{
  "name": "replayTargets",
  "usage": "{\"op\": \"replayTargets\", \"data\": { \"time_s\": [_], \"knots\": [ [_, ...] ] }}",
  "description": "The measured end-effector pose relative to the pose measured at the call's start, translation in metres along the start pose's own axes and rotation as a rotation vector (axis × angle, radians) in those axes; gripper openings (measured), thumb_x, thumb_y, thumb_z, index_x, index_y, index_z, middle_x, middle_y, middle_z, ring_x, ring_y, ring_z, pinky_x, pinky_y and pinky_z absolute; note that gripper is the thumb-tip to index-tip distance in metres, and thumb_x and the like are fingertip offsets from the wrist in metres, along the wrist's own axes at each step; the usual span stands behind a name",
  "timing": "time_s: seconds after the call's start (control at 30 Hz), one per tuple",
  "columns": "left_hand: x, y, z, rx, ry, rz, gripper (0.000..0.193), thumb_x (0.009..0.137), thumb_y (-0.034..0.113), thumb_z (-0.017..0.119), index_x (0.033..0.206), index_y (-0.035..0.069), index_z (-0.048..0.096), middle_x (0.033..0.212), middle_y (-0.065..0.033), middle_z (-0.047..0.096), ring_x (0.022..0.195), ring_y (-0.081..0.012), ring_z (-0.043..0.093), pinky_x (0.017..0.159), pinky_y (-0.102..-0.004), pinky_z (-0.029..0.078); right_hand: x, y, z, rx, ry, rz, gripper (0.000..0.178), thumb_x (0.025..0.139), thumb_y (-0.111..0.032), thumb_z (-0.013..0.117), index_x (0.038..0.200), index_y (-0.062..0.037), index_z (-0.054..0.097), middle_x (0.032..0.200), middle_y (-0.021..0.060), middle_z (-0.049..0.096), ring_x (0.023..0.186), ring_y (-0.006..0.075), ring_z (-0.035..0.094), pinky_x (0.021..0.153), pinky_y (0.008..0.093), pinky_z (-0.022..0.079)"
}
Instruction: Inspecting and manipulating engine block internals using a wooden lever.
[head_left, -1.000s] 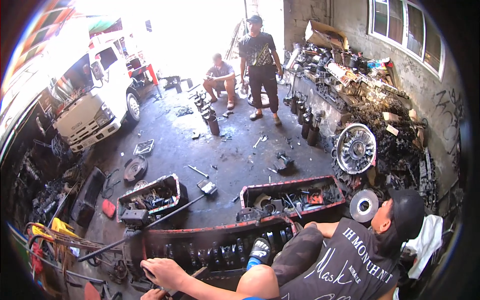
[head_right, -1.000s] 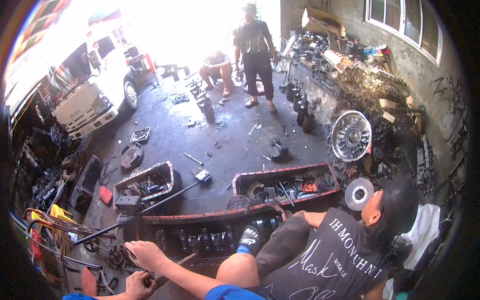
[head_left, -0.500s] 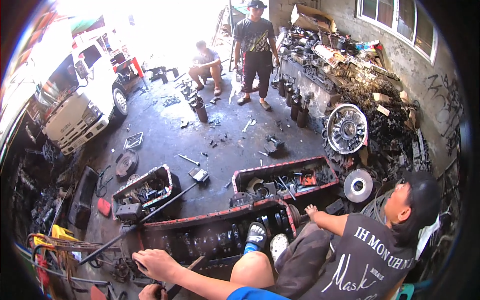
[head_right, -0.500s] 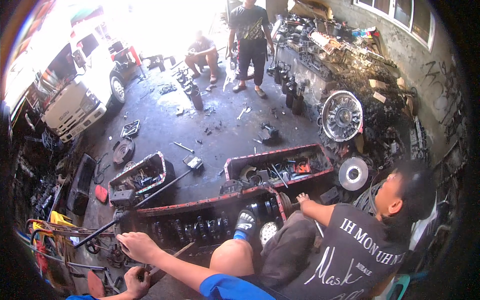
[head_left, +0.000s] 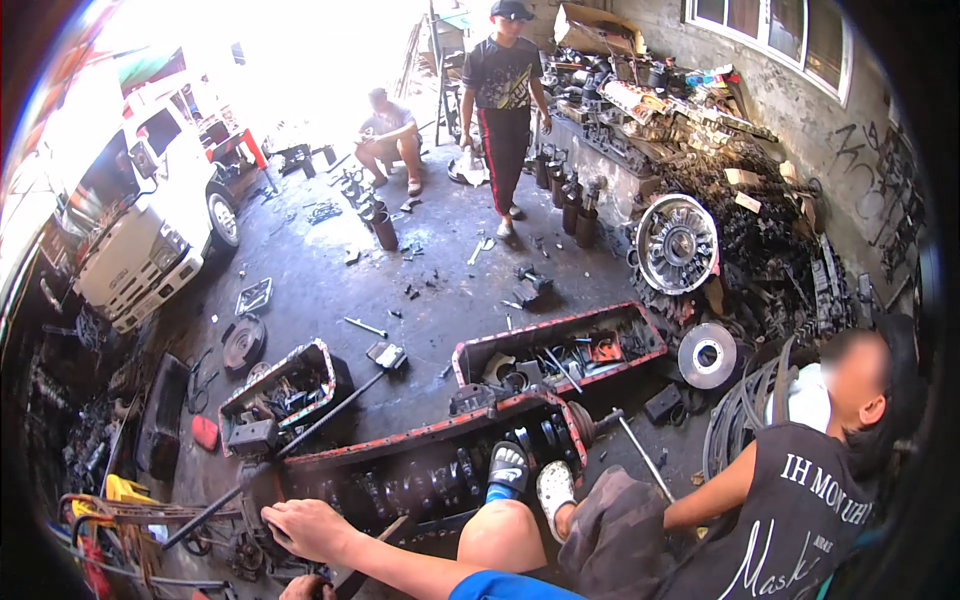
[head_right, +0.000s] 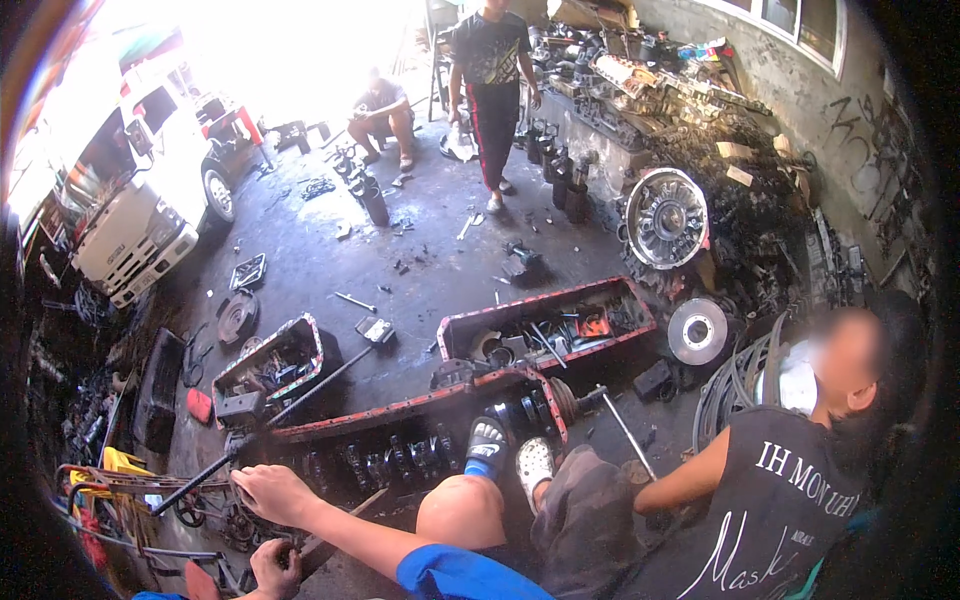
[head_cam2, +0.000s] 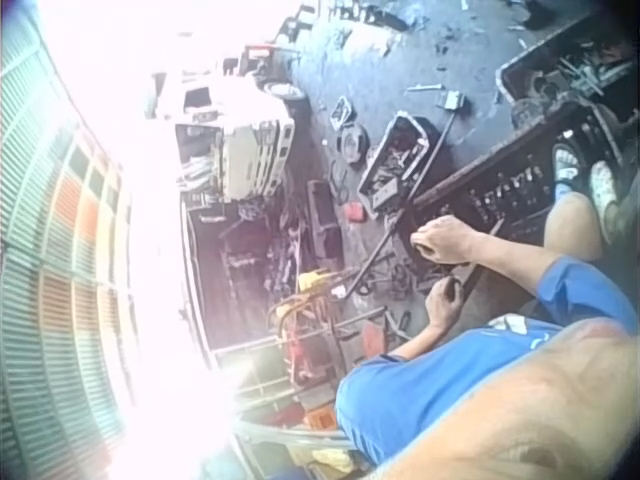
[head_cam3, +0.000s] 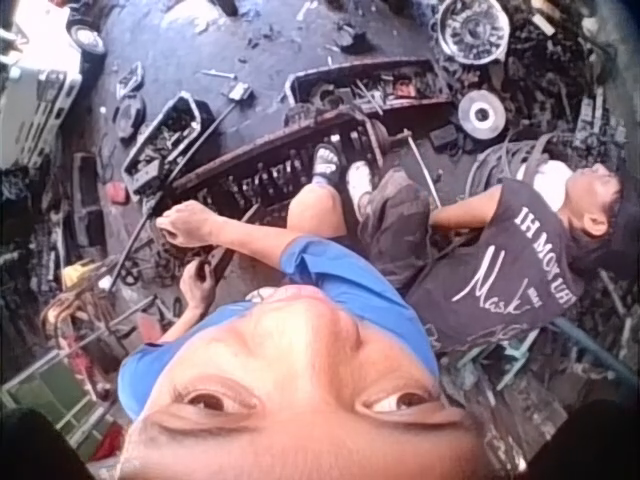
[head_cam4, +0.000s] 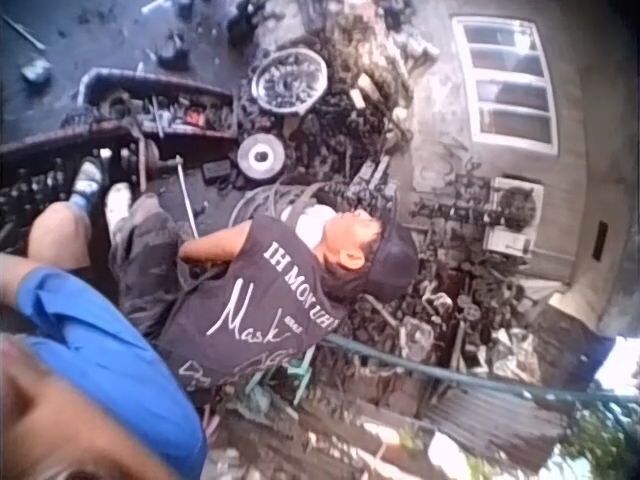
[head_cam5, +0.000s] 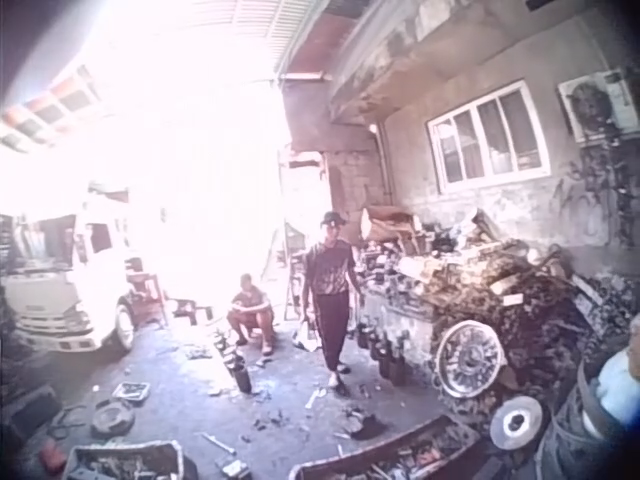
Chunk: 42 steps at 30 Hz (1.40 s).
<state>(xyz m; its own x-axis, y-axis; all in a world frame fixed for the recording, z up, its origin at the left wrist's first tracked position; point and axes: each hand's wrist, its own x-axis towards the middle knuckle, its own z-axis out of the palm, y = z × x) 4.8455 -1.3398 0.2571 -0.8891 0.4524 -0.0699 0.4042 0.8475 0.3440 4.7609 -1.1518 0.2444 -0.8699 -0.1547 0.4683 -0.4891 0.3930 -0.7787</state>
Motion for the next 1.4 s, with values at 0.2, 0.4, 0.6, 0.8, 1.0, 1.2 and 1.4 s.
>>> {"op": "replayTargets", "data": {
  "time_s": [0.2, 0.4, 0.6, 0.8, 1.0, 1.2, 1.4],
  "knots": [
    [0.002, 0.0, 0.003, 0.001, -0.018, -0.03, 0.023, 0.091, 0.023, 0.066, 0.106, 0.006, 0.071, 0.102, -0.017, 0.071, 0.096, -0.0366, 0.067, 0.083, -0.0433, 0.053, 0.002, -0.003, 0.001, 0.009, -0.009, -0.007, 0.019, 0.09, -0.013, 0.06, 0.106, -0.0032, 0.06, 0.094, 0.014, 0.068, 0.091, 0.033, 0.068, 0.079, 0.0443, 0.054],
    [0.003, 0.003, 0.001, 0.003, -0.017, -0.051, 0.024, 0.092, 0.022, 0.066, 0.108, 0.005, 0.071, 0.103, -0.0178, 0.071, 0.095, -0.0363, 0.068, 0.084, -0.0423, 0.053, 0.0, 0.0, 0.002, -0.027, -0.048, 0.002, 0.024, 0.091, -0.014, 0.059, 0.111, -0.0021, 0.061, 0.095, 0.0133, 0.069, 0.091, 0.0316, 0.069, 0.079, 0.0433, 0.055],
    [0.003, 0.006, -0.013, -0.031, -0.029, -0.065, 0.021, 0.094, 0.021, 0.063, 0.103, 0.003, 0.07, 0.096, -0.0189, 0.07, 0.089, -0.0363, 0.068, 0.081, -0.0421, 0.052, 0.003, -0.01, 0.001, 0.006, -0.04, -0.001, 0.021, 0.091, -0.013, 0.059, 0.108, -0.0016, 0.061, 0.093, 0.0132, 0.068, 0.091, 0.0313, 0.068, 0.079, 0.0431, 0.054],
    [-0.003, 0.005, -0.007, -0.215, 0.059, -0.166, 0.023, 0.097, 0.019, 0.06, 0.102, -0.001, 0.068, 0.093, -0.021, 0.07, 0.085, -0.037, 0.066, 0.079, -0.0426, 0.05, 0.001, -0.007, 0.001, -0.004, -0.033, 0.011, 0.018, 0.092, -0.017, 0.06, 0.103, -0.0037, 0.059, 0.09, 0.0125, 0.066, 0.091, 0.0318, 0.067, 0.08, 0.0423, 0.053],
    [0.013, 0.016, -0.002, -0.182, -0.038, -0.183, 0.031, 0.096, 0.023, 0.063, 0.108, -0.006, 0.068, 0.097, -0.026, 0.069, 0.089, -0.0394, 0.066, 0.082, -0.0437, 0.05, 0.003, 0.009, -0.008, 0.012, 0.075, 0.052, 0.015, 0.086, -0.014, 0.064, 0.095, -0.0026, 0.061, 0.087, 0.0142, 0.068, 0.088, 0.0325, 0.069, 0.076, 0.0441, 0.054],
    [0.002, 0.012, -0.002, -0.314, 0.04, -0.271, 0.031, 0.095, 0.022, 0.062, 0.112, -0.004, 0.069, 0.1, -0.0247, 0.072, 0.089, -0.0352, 0.067, 0.083, -0.0425, 0.052, 0.023, 0.014, 0.023, -0.056, 0.008, 0.01, 0.017, 0.078, -0.017, 0.067, 0.087, -0.0031, 0.063, 0.082, 0.0128, 0.07, 0.086, 0.0324, 0.071, 0.076, 0.0442, 0.055],
    [0.01, 0.009, 0.003, -0.206, -0.074, -0.199, 0.023, 0.095, 0.018, 0.06, 0.108, 0.002, 0.071, 0.099, -0.0196, 0.073, 0.087, -0.032, 0.068, 0.08, -0.0403, 0.052, 0.013, 0.022, 0.013, 0.018, 0.063, 0.05, 0.014, 0.085, -0.014, 0.063, 0.092, -0.0016, 0.059, 0.083, 0.0165, 0.068, 0.087, 0.0357, 0.069, 0.078, 0.0474, 0.054]
  ]
}}
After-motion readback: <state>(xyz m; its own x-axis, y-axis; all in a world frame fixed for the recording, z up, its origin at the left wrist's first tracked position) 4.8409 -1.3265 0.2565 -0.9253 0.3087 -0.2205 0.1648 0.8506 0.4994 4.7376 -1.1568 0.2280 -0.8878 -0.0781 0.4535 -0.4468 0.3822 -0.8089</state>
